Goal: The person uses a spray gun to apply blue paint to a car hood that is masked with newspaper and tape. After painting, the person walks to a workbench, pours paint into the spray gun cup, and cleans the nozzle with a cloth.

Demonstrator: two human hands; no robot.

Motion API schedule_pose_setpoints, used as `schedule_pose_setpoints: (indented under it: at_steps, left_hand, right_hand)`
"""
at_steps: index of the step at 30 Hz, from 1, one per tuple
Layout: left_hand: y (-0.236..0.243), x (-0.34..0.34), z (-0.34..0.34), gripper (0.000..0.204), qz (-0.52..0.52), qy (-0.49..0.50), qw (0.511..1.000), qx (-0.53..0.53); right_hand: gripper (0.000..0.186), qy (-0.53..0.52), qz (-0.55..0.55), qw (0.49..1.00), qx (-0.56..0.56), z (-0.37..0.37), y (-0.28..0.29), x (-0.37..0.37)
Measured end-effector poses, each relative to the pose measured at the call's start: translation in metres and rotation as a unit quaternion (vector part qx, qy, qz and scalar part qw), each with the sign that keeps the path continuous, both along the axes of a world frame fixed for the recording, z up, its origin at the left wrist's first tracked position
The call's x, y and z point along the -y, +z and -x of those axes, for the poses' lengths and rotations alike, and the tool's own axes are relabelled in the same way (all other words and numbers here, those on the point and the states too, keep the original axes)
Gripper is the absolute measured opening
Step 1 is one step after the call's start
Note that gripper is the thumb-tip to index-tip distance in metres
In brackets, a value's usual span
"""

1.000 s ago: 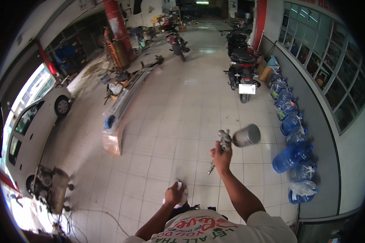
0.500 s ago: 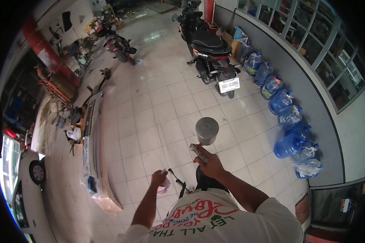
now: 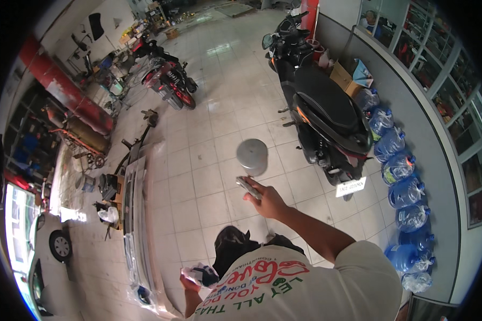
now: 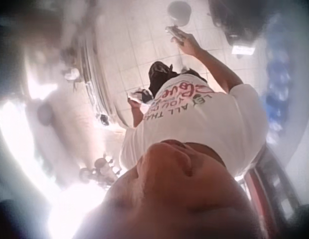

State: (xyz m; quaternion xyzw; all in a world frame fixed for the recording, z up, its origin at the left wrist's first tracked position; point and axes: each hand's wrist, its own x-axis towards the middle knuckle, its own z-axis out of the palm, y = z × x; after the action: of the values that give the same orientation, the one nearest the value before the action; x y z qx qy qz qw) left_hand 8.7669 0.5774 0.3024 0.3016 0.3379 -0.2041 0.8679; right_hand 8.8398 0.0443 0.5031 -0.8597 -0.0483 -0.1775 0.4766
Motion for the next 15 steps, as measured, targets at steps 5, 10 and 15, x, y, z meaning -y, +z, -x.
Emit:
schedule_pose_setpoints:
  at_steps: [5, 10, 15]
  left_hand:
    - [-0.015, 0.107, -0.165, 0.082, 0.15, -0.048, 0.986, 0.046]
    - [-0.015, 0.224, -0.504, 0.065, 0.129, 0.001, 0.979, 0.158]
    - [0.103, 0.336, -0.89, 0.06, -0.006, -0.112, 0.929, 0.353]
  right_hand:
    - [0.042, 0.048, -0.032, 0.998, 0.004, -0.245, -0.009, 0.041]
    - [0.058, 0.014, -0.025, 0.994, -0.108, -0.455, -0.014, 0.1]
    - [0.067, 0.029, -0.001, 0.99, -0.14, -0.629, 0.006, 0.155]
